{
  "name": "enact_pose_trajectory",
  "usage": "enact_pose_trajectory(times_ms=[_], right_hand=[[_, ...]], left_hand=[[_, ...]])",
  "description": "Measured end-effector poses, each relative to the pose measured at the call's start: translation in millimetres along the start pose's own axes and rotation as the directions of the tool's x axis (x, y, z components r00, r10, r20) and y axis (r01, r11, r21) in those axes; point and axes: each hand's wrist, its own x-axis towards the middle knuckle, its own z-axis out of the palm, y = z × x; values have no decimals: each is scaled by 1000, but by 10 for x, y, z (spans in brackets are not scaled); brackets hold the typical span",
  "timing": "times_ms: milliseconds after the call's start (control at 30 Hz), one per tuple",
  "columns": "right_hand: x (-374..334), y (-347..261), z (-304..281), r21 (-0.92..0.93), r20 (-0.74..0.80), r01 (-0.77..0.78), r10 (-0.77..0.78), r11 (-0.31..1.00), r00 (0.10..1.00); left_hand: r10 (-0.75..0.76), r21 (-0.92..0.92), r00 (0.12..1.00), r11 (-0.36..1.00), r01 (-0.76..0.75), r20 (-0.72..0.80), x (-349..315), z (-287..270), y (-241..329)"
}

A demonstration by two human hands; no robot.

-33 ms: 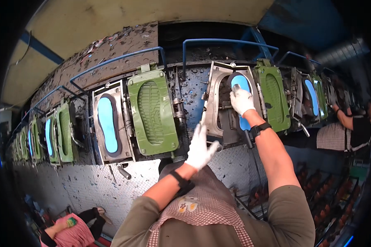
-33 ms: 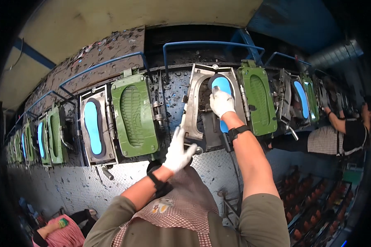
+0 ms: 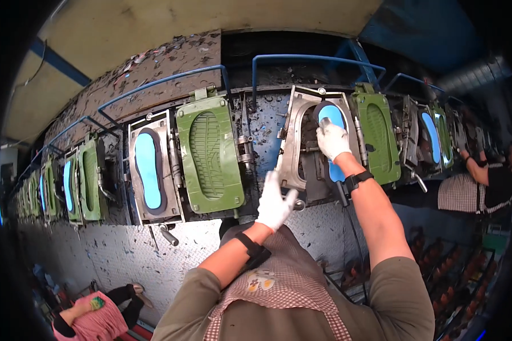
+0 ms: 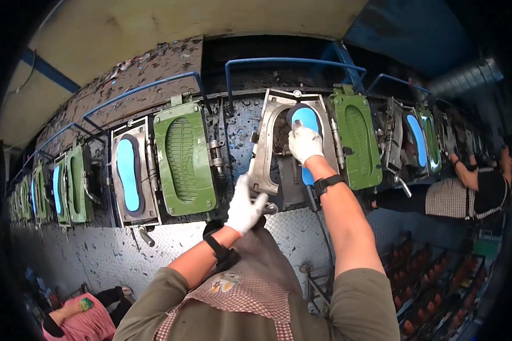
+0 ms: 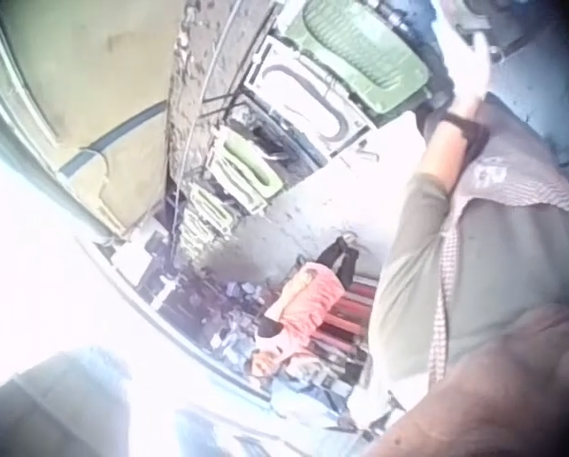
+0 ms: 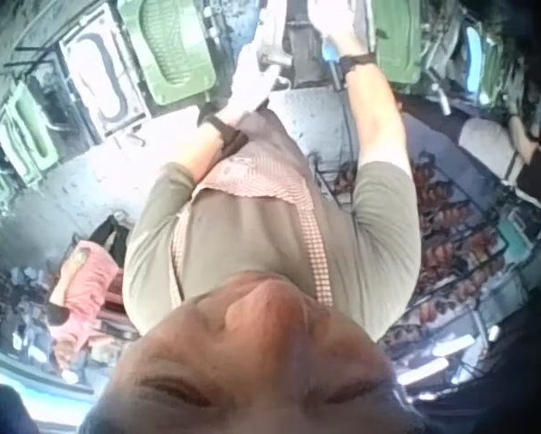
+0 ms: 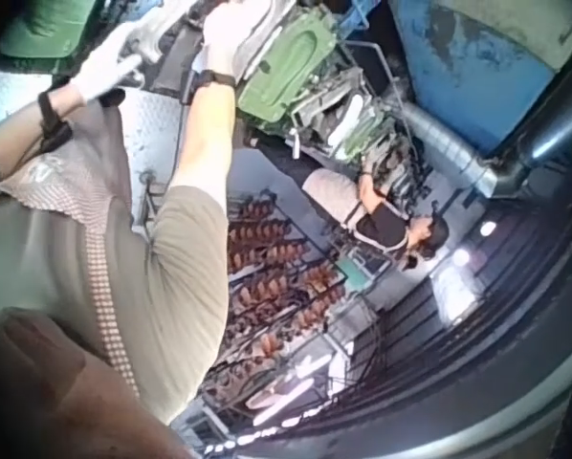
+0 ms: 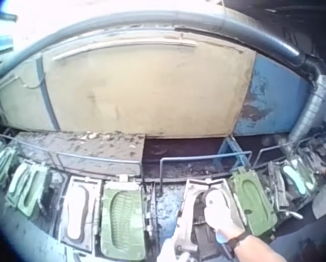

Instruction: Placing blue insoles into shoe molds on a moving conveyor line in a factory.

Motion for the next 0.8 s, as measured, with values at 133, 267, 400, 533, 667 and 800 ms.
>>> enact_pose_trajectory(times_ms=[133, 267, 400, 533, 667, 800], right_hand=[[13, 95, -102, -7, 83, -21, 22, 1000, 996], [45, 183, -207, -9, 167, 24, -22, 1000, 986], [112, 28, -816, 48, 267, 213, -218, 976, 939], [-1, 3, -1271, 393, -449, 549, -367, 738, 815], [-298, 422, -212, -183, 8, 320, -324, 930, 946], [-270, 558, -198, 119, 114, 365, -378, 923, 919]], left_hand=[[-318, -87, 946, 942, 323, 68, 123, 144, 146], [-314, -164, 917, 919, 359, 246, 9, 506, 435], [-397, -356, 761, 708, 609, 512, 230, 717, 619], [-423, -527, 859, 679, 511, 288, 266, 1276, 177], [-450, -536, 872, 696, 478, 193, 405, 1319, 509], [173, 38, 871, 984, -176, -459, 359, 1412, 494]])
